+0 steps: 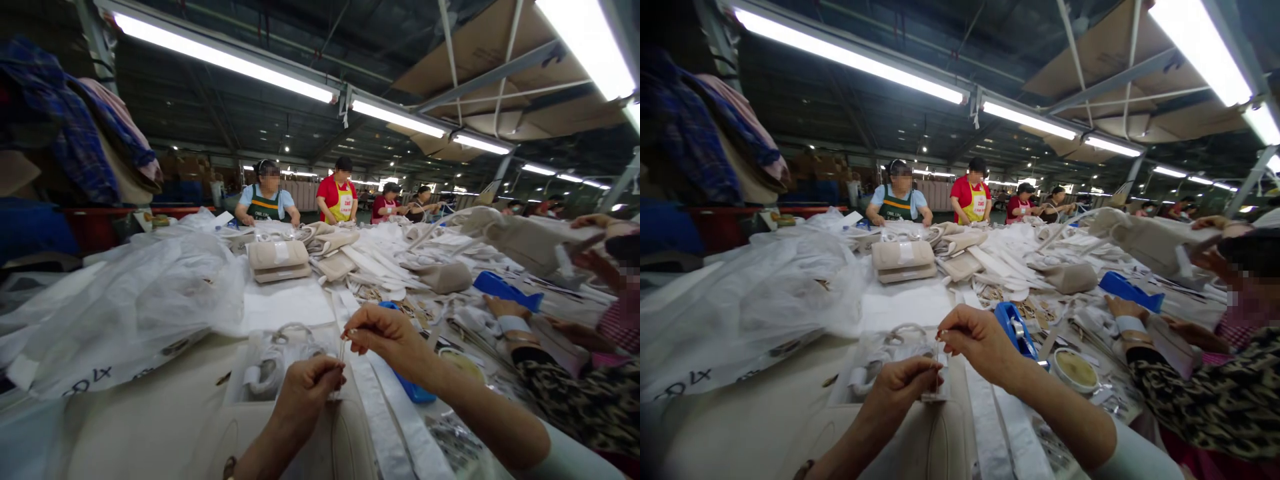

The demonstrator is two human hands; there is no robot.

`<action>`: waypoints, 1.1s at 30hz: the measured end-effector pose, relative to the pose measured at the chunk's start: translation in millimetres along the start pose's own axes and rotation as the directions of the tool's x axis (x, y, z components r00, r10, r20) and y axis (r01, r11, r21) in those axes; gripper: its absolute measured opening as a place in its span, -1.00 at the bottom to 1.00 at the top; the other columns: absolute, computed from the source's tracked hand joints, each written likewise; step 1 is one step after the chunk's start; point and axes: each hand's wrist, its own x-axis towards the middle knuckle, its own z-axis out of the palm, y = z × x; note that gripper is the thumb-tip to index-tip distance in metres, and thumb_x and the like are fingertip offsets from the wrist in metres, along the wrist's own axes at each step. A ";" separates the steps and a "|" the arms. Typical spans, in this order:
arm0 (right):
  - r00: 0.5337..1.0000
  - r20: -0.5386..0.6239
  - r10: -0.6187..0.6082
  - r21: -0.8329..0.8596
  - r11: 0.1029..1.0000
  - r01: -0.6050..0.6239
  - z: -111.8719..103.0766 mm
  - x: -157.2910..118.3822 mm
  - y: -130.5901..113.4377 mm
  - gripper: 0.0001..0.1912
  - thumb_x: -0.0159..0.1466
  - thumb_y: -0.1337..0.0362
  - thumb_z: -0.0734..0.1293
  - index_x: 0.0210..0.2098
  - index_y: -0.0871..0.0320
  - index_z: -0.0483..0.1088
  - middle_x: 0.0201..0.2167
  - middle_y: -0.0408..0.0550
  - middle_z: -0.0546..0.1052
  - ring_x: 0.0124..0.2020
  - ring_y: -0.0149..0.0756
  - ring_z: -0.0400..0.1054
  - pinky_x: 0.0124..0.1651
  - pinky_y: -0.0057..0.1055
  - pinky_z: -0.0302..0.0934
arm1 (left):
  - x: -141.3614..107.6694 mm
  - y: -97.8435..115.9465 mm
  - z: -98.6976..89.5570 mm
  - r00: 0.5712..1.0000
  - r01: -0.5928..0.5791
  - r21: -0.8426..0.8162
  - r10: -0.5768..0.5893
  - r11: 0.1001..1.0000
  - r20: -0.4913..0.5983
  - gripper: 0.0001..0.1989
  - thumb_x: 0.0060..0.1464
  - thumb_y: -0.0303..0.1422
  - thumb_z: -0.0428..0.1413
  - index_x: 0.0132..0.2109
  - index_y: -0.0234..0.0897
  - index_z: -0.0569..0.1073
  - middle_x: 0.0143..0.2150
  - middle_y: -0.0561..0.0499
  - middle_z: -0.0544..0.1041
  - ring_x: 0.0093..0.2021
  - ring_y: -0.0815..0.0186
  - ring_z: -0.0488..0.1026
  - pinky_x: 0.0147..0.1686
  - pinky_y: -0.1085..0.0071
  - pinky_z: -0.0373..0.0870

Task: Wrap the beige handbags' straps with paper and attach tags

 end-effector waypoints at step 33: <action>0.982 -0.064 0.177 -0.744 0.647 -0.165 -3.4 73.0 76.6 -0.73 0.30 0.24 0.16 -0.40 0.20 0.42 -0.49 -0.05 0.47 -0.39 -0.30 0.33 -0.31 -0.41 0.11 | 66.3 -53.3 -56.4 0.943 0.121 -0.056 -0.133 0.991 -0.305 -0.87 0.04 -0.35 0.14 -0.28 -0.34 0.47 -0.26 -0.02 0.50 -0.24 0.27 0.43 -0.17 0.28 0.38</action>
